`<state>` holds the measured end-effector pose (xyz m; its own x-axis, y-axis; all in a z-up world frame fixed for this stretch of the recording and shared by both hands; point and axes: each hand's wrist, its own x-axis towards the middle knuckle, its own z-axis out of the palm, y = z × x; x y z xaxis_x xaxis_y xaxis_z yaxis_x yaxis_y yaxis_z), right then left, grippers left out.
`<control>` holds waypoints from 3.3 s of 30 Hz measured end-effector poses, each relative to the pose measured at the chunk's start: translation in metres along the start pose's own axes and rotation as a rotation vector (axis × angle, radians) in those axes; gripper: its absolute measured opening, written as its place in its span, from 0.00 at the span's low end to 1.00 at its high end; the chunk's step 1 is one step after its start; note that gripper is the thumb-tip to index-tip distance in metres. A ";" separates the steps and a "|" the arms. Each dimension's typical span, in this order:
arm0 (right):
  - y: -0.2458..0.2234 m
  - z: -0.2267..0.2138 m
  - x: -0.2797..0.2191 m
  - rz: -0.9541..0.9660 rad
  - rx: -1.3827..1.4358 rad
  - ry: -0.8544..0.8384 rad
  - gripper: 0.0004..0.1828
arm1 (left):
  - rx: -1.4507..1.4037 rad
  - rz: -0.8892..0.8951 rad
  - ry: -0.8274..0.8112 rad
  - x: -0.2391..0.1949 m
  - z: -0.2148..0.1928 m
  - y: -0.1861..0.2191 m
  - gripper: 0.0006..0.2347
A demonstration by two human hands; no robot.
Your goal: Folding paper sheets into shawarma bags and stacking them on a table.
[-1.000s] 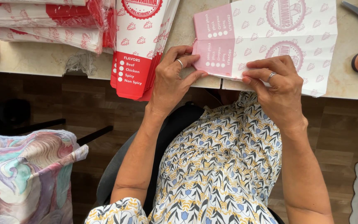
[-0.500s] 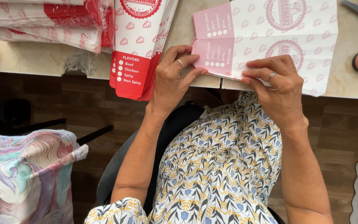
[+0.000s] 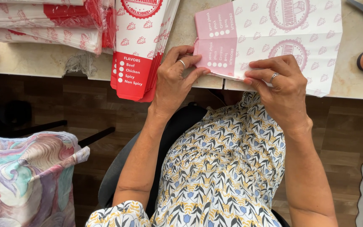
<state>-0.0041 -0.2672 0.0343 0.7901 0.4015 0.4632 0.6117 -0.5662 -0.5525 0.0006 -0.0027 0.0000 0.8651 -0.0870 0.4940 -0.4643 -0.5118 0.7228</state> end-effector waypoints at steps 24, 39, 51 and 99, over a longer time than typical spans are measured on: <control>-0.004 0.000 0.002 0.048 -0.015 -0.008 0.05 | -0.015 -0.034 -0.012 0.000 -0.003 0.006 0.17; -0.006 0.007 0.000 -0.055 -0.227 0.029 0.04 | -0.004 -0.001 0.033 0.001 0.002 0.006 0.14; -0.008 0.007 -0.002 0.010 -0.242 -0.001 0.08 | 0.030 -0.014 0.151 -0.003 0.014 0.000 0.11; -0.002 -0.004 0.036 0.500 0.121 -0.189 0.04 | -0.033 -0.260 -0.066 0.023 0.005 0.007 0.10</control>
<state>0.0226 -0.2539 0.0547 0.9725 0.2331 -0.0023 0.1513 -0.6386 -0.7545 0.0181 -0.0119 0.0137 0.9661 -0.0121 0.2577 -0.2295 -0.4966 0.8371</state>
